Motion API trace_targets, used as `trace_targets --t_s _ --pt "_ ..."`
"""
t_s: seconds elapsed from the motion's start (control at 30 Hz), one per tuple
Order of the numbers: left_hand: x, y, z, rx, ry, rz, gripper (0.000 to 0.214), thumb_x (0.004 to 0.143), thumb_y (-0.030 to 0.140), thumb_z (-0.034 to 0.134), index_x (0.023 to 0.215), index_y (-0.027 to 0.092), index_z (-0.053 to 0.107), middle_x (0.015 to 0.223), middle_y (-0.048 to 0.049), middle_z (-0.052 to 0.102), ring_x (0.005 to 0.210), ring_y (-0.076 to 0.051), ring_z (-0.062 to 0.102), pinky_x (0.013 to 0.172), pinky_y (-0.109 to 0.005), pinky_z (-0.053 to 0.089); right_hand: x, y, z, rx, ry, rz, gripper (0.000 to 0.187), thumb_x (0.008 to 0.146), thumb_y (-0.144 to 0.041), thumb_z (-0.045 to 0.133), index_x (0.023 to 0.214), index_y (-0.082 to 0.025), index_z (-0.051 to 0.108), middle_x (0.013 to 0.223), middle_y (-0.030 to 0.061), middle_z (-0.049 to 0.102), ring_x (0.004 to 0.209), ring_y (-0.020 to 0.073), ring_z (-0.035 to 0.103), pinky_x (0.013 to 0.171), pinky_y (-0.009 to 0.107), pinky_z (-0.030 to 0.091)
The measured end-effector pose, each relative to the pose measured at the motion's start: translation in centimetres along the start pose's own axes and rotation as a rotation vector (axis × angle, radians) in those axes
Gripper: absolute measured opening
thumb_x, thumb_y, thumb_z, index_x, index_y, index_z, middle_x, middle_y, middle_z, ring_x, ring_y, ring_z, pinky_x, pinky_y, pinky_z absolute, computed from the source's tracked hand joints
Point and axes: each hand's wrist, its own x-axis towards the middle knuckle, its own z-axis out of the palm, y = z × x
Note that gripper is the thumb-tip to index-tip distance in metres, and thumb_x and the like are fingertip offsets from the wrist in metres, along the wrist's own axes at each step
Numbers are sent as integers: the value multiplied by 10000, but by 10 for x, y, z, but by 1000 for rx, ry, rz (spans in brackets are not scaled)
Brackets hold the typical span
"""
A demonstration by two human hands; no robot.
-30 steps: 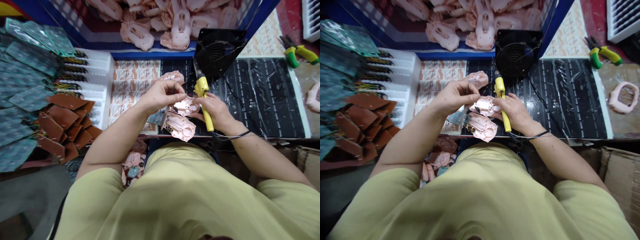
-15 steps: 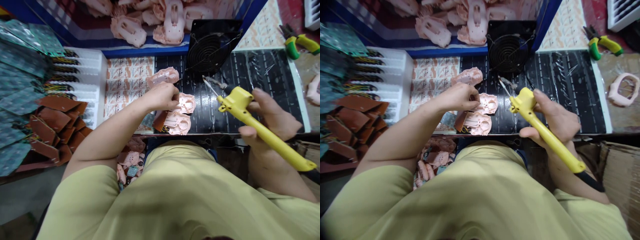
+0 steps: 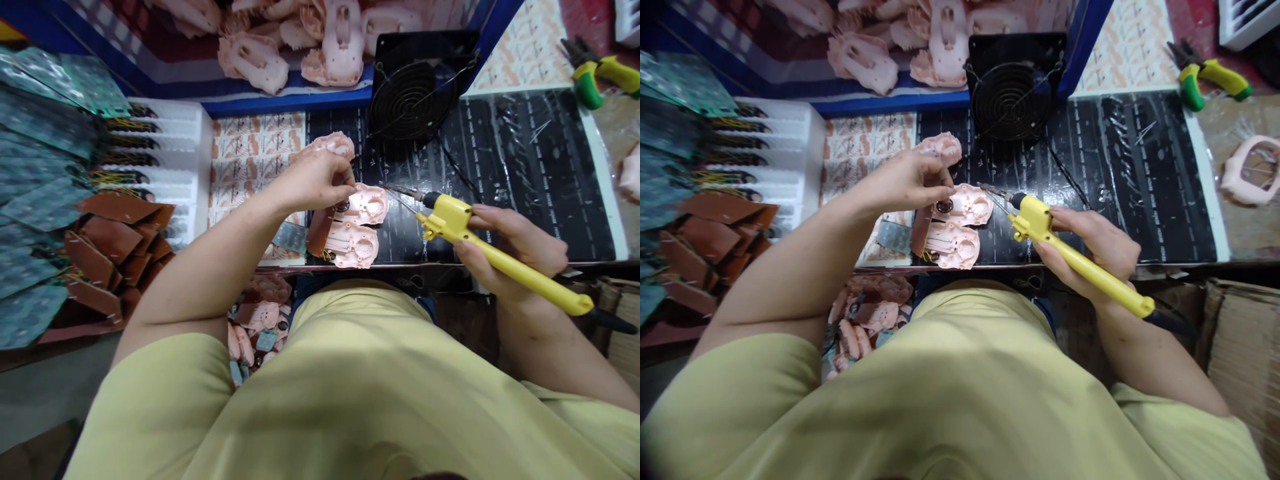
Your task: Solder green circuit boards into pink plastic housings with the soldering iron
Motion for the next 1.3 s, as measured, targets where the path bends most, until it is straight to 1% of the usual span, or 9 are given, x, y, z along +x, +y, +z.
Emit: trace_targets --t_s 0.17,0.4,0.6,0.73,0.83,0.93,1.0,1.1,1.3 --pt "7 -1 0 101 -122 -4 123 774 239 652 818 172 746 712 1 661 816 -171 637 780 -261 432 -2 3 3 12 2 43 539 782 -274 792 1294 -323 628 1059 16 742 825 231 730 725 363 623" --pt "4 6 3 135 -188 -7 168 776 261 638 827 156 759 748 -28 693 772 -172 637 753 -263 430 5 -1 7 76 -43 -138 507 706 -205 859 1176 -288 687 914 19 757 746 221 727 616 334 624" --pt "3 9 7 125 -176 -41 190 764 271 642 851 162 772 765 -35 709 759 -179 640 752 -277 437 13 -3 18 166 -74 -237 311 697 -172 858 948 -253 693 781 8 741 674 197 719 581 313 637" --pt "4 6 11 128 -140 -39 173 746 280 664 818 164 770 739 -44 703 742 -193 639 735 -294 438 17 -2 21 147 -110 -243 221 731 -245 844 876 -277 681 756 -10 745 635 191 718 544 302 629" --pt "4 5 13 120 -116 -26 169 740 285 653 791 164 760 731 -44 700 729 -190 634 709 -291 434 20 0 21 129 -156 -244 204 738 -295 842 860 -289 678 754 -21 747 623 188 717 543 300 627" --pt "5 7 13 115 -124 -32 156 730 280 653 776 173 756 716 -38 699 715 -180 626 711 -287 432 24 -2 18 131 -178 -287 210 731 -274 847 855 -284 677 754 -27 744 611 170 710 537 278 617" --pt "5 8 13 106 -132 -45 152 726 275 658 784 180 762 720 -36 704 730 -185 629 735 -294 436 26 -5 13 144 -127 -293 236 718 -223 849 877 -274 681 758 -20 741 613 166 705 519 271 607" --pt "4 8 12 97 -139 -48 157 731 265 652 794 177 766 730 -39 708 760 -196 636 766 -306 439 26 -7 7 139 -31 -233 277 716 -155 832 928 -266 691 790 3 741 635 182 702 512 303 606" --pt "4 9 13 125 -131 -36 156 738 266 631 774 173 750 719 -36 698 763 -203 646 767 -302 449 21 -3 9 137 -14 -257 369 693 -144 847 1013 -263 706 799 15 741 646 201 706 522 324 610"
